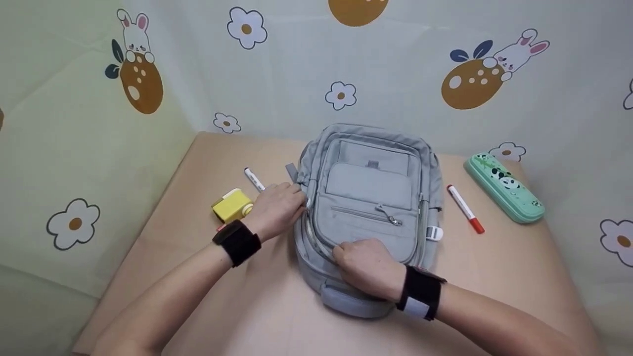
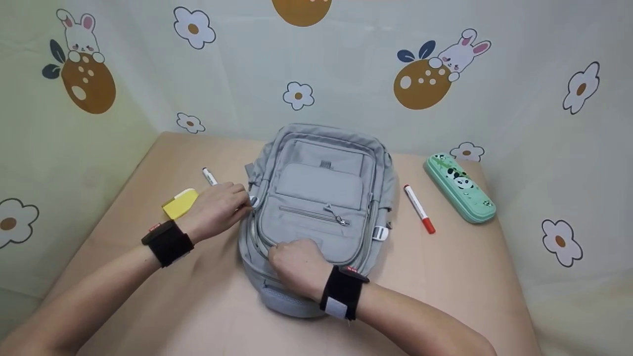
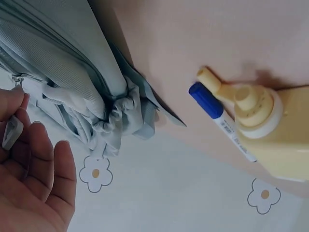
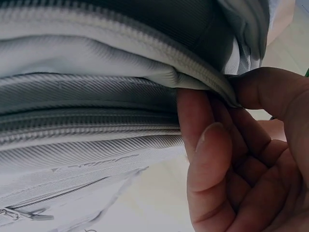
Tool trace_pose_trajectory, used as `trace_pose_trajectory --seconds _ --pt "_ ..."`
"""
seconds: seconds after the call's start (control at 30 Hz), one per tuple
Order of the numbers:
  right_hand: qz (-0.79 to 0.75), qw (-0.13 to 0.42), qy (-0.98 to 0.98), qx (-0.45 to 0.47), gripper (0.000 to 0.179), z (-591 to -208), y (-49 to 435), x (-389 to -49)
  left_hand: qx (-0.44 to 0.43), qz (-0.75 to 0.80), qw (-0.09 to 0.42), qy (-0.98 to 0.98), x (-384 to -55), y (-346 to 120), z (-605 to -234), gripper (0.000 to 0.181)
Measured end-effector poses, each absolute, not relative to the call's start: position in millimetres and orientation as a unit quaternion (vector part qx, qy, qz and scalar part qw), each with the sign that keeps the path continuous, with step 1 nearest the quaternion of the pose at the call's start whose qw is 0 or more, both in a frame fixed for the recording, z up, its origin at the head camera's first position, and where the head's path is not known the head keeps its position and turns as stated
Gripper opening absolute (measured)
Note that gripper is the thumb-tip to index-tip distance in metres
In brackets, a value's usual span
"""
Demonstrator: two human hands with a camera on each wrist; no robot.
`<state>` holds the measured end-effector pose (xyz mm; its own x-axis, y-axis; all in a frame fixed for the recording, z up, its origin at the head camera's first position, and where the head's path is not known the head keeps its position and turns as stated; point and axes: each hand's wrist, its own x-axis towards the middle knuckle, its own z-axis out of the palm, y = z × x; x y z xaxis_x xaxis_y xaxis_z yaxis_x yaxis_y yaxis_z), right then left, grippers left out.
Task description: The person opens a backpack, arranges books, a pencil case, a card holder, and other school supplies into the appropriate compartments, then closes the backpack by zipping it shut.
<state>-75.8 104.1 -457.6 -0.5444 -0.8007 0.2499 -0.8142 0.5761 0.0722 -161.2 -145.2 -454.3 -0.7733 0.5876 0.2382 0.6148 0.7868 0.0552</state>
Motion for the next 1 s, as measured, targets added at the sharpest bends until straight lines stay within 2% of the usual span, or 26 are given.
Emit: trace_pose_trajectory --seconds 0.33,0.57,0.7,0.83,1.0 --pt "0.05 0.109 -0.889 0.441 0.02 -456 105 -76 -0.322 -0.072 0.13 -0.935 -171 -140 -453 0.012" --pt "0.058 0.054 -0.897 0.434 0.029 -436 99 -84 -0.325 -0.091 0.129 -0.932 -170 -144 -450 0.011" --pt "0.063 0.042 -0.9 0.429 0.032 -424 84 -95 -0.325 -0.094 0.124 -0.933 -169 -146 -448 0.011" --pt "0.04 0.047 -0.904 0.424 0.034 -426 66 -101 -0.322 -0.096 0.118 -0.935 -168 -147 -447 0.01" --pt "-0.024 0.111 -0.902 0.416 0.026 -439 48 -100 -0.322 -0.1 0.118 -0.934 -166 -147 -445 0.009"
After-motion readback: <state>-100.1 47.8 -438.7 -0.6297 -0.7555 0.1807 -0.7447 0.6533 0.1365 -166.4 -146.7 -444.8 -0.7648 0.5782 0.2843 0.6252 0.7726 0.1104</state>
